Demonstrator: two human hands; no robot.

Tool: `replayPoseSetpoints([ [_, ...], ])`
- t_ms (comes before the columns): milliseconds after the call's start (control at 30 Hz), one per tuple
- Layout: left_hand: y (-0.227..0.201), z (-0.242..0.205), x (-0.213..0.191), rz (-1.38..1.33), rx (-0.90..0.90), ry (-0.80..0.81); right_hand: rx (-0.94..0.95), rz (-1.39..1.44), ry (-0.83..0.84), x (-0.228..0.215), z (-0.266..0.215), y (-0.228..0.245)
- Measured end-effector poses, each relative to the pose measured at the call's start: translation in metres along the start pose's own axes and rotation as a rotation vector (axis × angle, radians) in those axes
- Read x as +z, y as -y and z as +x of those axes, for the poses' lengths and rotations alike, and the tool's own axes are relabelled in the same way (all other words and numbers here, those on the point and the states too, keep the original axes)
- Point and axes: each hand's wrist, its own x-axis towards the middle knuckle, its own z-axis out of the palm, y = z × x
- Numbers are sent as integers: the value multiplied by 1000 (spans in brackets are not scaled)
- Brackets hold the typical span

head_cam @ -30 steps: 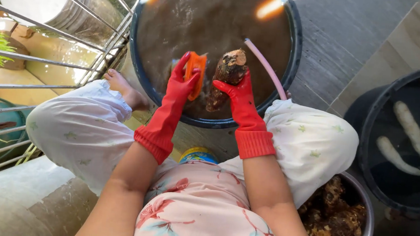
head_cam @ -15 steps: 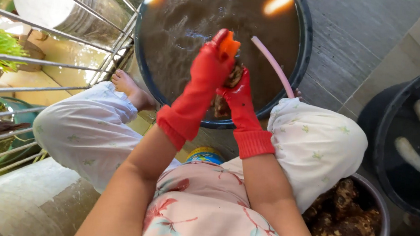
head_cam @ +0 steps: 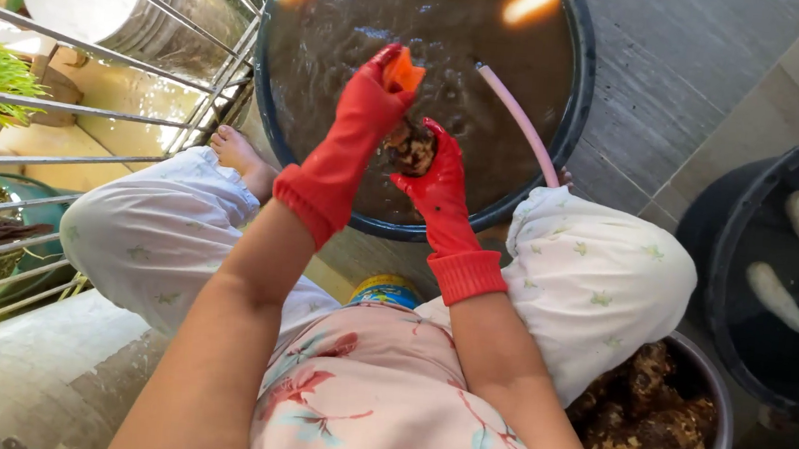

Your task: A person wearing red gloves scrubs a large root vegetable with a brush in a tub of water.

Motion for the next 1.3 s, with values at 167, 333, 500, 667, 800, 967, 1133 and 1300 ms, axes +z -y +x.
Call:
replayPoseSetpoints([
  [167, 81, 7, -2, 54, -60, -63, -8, 476, -56, 16, 16, -55],
  [333, 113, -47, 8, 147, -262, -206, 474, 885, -61, -9, 0, 6],
  [500, 89, -57, 15, -417, -64, 70, 904, 1152, 3, -29, 2, 50],
  [667, -36, -115, -36, -348, 206, 141, 882, 1269, 66, -35, 8, 88],
  [800, -70, -135, -21, 512, 218, 115, 838, 1131, 90, -20, -1, 42],
  [967, -76, -56, 2, 340, 216, -48, 757, 1179, 102, -28, -6, 66],
  [1133, -68, 0, -24, 245, 47, 48, 822, 1484, 250, -25, 2, 60],
  [1300, -110, -97, -45, 324, 117, 235, 322, 777, 43, -39, -12, 125],
])
